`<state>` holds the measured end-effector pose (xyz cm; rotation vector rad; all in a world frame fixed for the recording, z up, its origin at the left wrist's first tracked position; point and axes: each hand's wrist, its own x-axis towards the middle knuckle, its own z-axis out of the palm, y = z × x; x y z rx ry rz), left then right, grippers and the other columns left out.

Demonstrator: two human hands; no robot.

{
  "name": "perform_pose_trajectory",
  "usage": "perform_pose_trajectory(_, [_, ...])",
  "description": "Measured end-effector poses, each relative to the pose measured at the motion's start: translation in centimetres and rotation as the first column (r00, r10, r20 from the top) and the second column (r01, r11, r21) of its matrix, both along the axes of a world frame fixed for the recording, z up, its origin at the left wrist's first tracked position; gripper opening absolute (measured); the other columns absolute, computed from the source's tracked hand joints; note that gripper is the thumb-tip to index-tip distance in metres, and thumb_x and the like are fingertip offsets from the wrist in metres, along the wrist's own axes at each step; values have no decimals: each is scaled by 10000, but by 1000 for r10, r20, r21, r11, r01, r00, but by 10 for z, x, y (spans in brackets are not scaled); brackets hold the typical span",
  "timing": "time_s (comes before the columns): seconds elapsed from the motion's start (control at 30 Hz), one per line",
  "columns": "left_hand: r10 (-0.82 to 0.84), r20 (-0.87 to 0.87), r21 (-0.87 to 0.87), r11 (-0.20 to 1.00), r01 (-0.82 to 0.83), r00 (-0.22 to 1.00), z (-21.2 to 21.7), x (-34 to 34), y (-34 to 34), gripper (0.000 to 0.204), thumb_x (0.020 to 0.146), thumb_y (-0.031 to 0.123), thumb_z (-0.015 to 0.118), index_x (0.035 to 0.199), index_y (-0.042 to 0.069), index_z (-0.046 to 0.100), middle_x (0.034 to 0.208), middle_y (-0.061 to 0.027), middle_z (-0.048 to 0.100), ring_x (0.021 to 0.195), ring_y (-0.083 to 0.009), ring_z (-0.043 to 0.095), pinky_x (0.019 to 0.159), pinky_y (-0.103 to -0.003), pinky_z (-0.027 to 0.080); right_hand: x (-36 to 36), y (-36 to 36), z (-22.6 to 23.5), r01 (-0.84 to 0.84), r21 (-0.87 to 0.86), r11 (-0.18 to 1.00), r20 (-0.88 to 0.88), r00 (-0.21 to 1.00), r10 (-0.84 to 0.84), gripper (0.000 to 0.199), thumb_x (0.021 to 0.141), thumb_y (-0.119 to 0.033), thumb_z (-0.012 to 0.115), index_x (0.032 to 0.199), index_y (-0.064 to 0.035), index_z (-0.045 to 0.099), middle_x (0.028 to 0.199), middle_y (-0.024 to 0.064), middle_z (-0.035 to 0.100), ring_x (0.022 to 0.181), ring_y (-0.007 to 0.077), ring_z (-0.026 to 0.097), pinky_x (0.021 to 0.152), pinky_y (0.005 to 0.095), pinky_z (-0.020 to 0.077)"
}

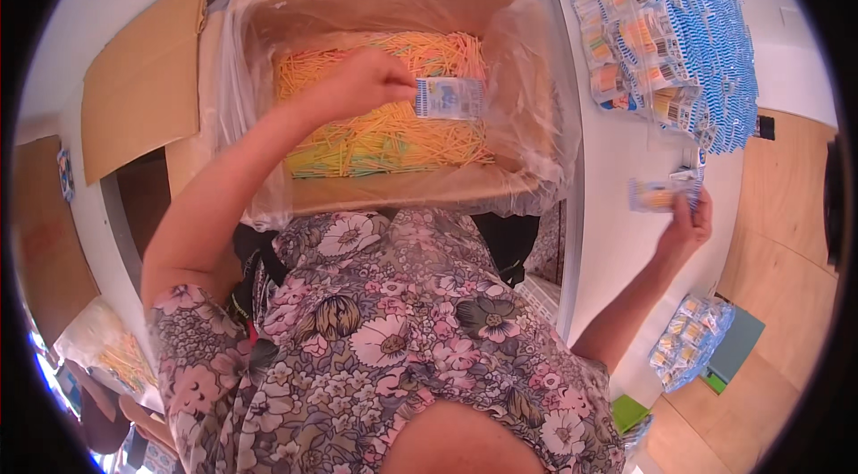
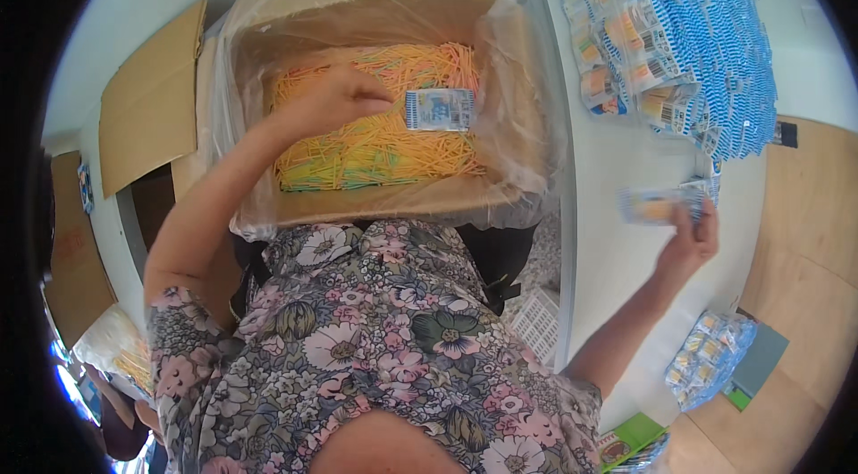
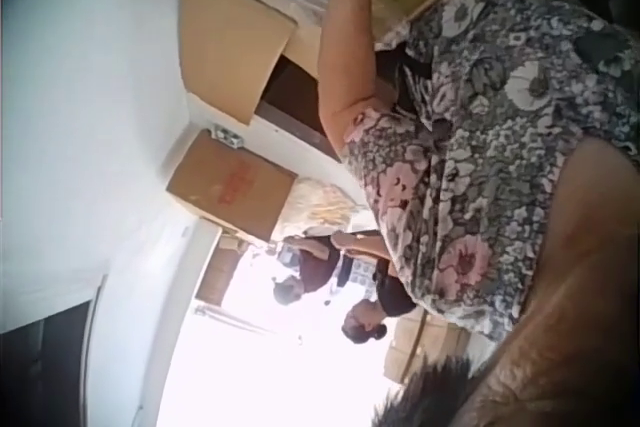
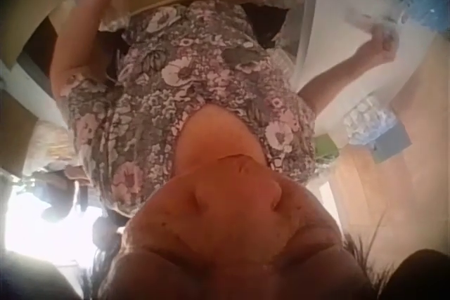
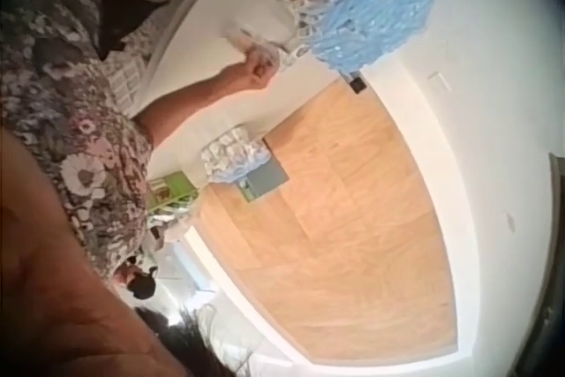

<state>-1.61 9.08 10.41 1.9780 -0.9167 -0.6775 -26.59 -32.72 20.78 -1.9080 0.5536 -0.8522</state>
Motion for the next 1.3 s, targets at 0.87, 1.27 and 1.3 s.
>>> perform_pose_trajectory(0.87, [151, 66, -63, 987, -147, 986, -44, 9, -79, 159, 729, 99, 694, 883, 68, 671, 774, -44, 656, 749, -158, 607, 692, -344, 427, 35, 107, 5, -188, -814, 550, -100, 977, 187, 246, 751, 156, 593, 972, 55, 637, 998, 165, 635, 774, 237, 615, 661, 287, 501])
perform_pose_trajectory(1.27, [323, -58, -281, 903, -326, 945, 13, 32, 42, 154, 830, 72, 632, 950, -25, 627, 722, -19, 619, 637, -48, 538, 572, -223, 464, 220, 244, -102, -899, 128, 418, -624, 255, 739, 193, 790, -166, 613, 857, 14, 631, 688, 144, 597, 648, 274, 593, 626, 345, 489])
perform_pose_trajectory(1.3, [407, -191, -366, 815, -449, 893, 10, 34, 49, 146, 839, 80, 626, 932, -33, 629, 732, -25, 623, 649, -56, 559, 568, -222, 480, 222, 249, -126, -980, -6, 197, -754, 134, 643, 198, 779, -173, 603, 819, 17, 644, 702, 177, 611, 662, 315, 606, 653, 382, 496])
